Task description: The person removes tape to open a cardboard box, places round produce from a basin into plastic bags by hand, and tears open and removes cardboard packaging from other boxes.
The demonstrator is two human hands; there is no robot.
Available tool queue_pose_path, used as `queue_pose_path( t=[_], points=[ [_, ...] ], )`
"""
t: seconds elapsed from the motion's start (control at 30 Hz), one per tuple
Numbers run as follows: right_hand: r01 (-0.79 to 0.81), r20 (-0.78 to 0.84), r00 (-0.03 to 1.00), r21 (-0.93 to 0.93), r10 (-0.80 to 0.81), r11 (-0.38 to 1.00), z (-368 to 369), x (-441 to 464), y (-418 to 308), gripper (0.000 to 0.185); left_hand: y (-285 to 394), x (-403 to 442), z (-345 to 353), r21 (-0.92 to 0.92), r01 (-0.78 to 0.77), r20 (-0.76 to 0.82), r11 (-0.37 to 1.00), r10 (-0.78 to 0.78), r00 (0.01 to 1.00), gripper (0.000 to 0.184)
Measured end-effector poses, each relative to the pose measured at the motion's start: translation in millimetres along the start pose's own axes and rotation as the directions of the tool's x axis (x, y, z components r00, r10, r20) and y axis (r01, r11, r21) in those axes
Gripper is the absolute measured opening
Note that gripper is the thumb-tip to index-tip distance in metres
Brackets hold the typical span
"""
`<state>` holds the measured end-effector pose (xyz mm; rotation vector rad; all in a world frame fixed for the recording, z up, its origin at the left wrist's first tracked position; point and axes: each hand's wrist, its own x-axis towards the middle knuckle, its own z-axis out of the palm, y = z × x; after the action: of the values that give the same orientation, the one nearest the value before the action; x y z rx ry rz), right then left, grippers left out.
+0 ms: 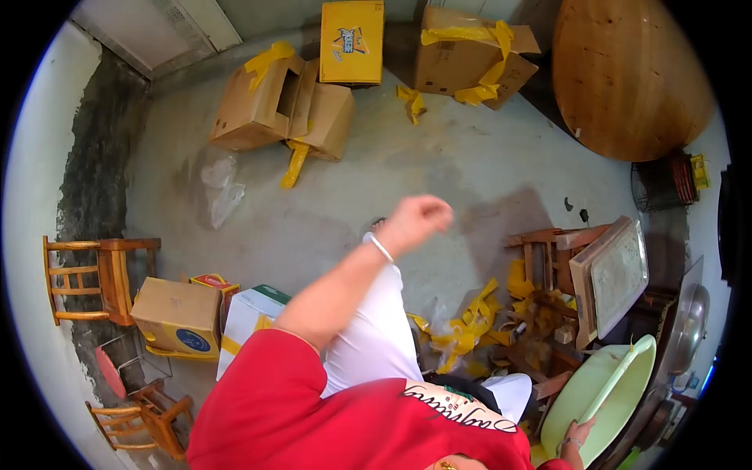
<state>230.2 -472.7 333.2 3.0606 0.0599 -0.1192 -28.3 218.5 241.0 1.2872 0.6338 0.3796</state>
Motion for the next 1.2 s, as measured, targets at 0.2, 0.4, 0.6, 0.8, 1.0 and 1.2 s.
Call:
queue_pose_path(
  t=[0.2, 0.4, 0.6, 0.8, 1.0, 1.2],
  points=[
    [-0.080, 0.089, 0.991, -0.213, 0.101, 0.974, -2, 0, 4, 0.066, -147, 88, -184, -0.127, 0.312, -0.634, 0.941, -0.319, 0.704, 0.041],
    [-0.249, 0.131, 0.923, -0.513, 0.362, 0.821, -7, 16, -9, 0.052, -238, 146, -319, -0.221, 0.496, -0.781, 0.840, -0.457, 0.425, 0.063],
    [-0.341, 0.150, 0.867, -0.519, 0.476, 0.784, -13, 14, -33, 0.050, -237, 182, -348, -0.548, 0.360, -0.706, 0.755, -0.648, 0.285, 0.064],
    [-0.386, 0.149, 0.842, -0.505, 0.519, 0.772, -16, 19, -38, 0.048, -246, 215, -340, -0.786, 0.110, -0.552, 0.608, -0.771, 0.317, 0.049],
    [-0.432, 0.152, 0.826, -0.450, 0.543, 0.782, -7, 26, -39, 0.046, -303, 231, -260, -0.582, 0.249, -0.709, 0.774, -0.633, 0.311, 0.028],
    [-0.493, 0.164, 0.822, -0.276, 0.545, 0.825, 5, 30, 3, 0.044, -290, 147, -92, -0.404, 0.365, -0.654, 0.839, -0.543, 0.526, 0.014]
  ],
)
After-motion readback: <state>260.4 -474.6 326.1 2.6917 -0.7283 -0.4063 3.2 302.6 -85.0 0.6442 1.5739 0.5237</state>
